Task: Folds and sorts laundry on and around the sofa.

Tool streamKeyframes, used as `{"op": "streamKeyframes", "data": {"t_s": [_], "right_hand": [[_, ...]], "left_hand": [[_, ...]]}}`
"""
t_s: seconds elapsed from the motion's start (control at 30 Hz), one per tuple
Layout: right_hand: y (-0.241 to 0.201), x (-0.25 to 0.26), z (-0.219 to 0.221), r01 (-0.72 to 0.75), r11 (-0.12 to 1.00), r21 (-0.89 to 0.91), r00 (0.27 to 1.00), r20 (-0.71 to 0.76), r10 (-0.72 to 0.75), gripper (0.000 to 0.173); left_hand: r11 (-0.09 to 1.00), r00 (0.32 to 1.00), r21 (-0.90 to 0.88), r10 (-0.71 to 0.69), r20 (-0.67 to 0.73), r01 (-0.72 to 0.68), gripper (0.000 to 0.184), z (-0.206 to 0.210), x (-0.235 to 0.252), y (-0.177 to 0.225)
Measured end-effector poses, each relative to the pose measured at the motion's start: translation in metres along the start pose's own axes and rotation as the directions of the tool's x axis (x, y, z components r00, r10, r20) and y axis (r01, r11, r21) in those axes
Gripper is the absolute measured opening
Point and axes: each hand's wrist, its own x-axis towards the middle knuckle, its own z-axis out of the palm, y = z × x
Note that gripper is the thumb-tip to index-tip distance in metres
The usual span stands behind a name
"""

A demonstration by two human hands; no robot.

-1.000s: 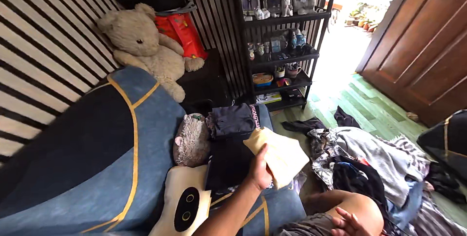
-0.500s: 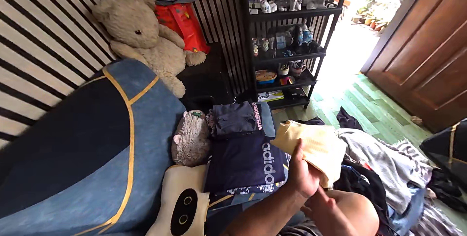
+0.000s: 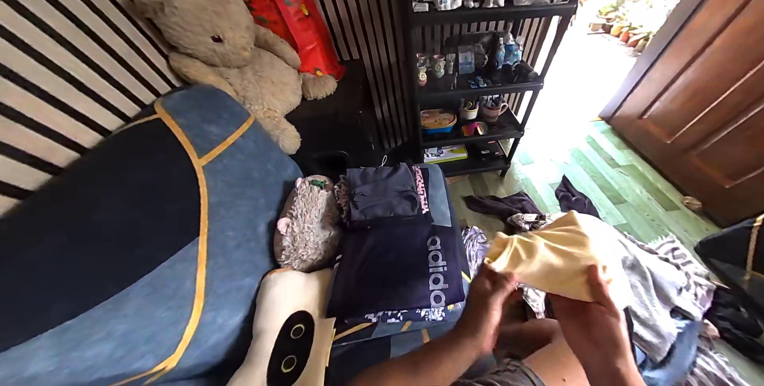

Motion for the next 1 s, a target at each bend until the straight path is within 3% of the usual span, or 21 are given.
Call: {"op": "streamKeyframes", "data": {"t_s": [0.07, 0.17, 0.27, 0.33, 0.5, 0.67, 0.8, 0.93, 1.0], "right_hand": [[-0.013, 0.007, -0.024, 0.034, 0.998, -0.048, 0.999, -0.010, -0.035, 0.035], [-0.025, 0.010, -0.057, 0.026, 0.989, -0.145, 1.000, 0.003, -0.026, 0.036], [-0.030, 0.009, -0.074, -0.053, 0.977, -0.208, 0.999, -0.025, 0.048, 0.036], [-0.032, 0.007, -0.074, -0.110, 0.965, -0.238, 0.994, -0.045, 0.102, 0.035], [-0.028, 0.001, -0.064, -0.156, 0.957, -0.246, 0.987, -0.014, 0.158, 0.035], [-0.025, -0.002, -0.059, -0.157, 0.966, -0.207, 0.986, 0.013, 0.163, 0.034], [-0.023, -0.001, -0.061, -0.159, 0.971, -0.181, 0.986, 0.018, 0.165, 0.034], [-0.023, -0.003, -0.063, -0.170, 0.970, -0.176, 0.984, 0.021, 0.177, 0.034], [-0.024, -0.004, -0.065, -0.176, 0.970, -0.168, 0.983, 0.025, 0.183, 0.034]], "left_hand": [[0.997, 0.980, 0.074, 0.042, -0.195, -0.028, 0.054, -0.036, 0.025, 0.012], [0.992, 0.857, -0.013, 0.099, -0.505, -0.122, 0.049, -0.084, 0.068, 0.053], [0.941, 0.740, -0.202, 0.069, -0.669, -0.270, 0.026, -0.111, 0.096, 0.086], [0.913, 0.712, -0.288, 0.004, -0.702, -0.289, 0.017, -0.114, 0.104, 0.095], [0.886, 0.714, -0.389, -0.100, -0.693, -0.253, 0.034, -0.109, 0.109, 0.095], [0.897, 0.751, -0.359, -0.049, -0.658, -0.256, 0.038, -0.112, 0.115, 0.103], [0.854, 0.690, -0.380, -0.033, -0.723, -0.357, 0.038, -0.117, 0.129, 0.110], [0.866, 0.702, -0.390, -0.065, -0.709, -0.313, 0.043, -0.112, 0.134, 0.123], [0.852, 0.701, -0.425, -0.099, -0.706, -0.307, 0.033, -0.114, 0.139, 0.131]]}}
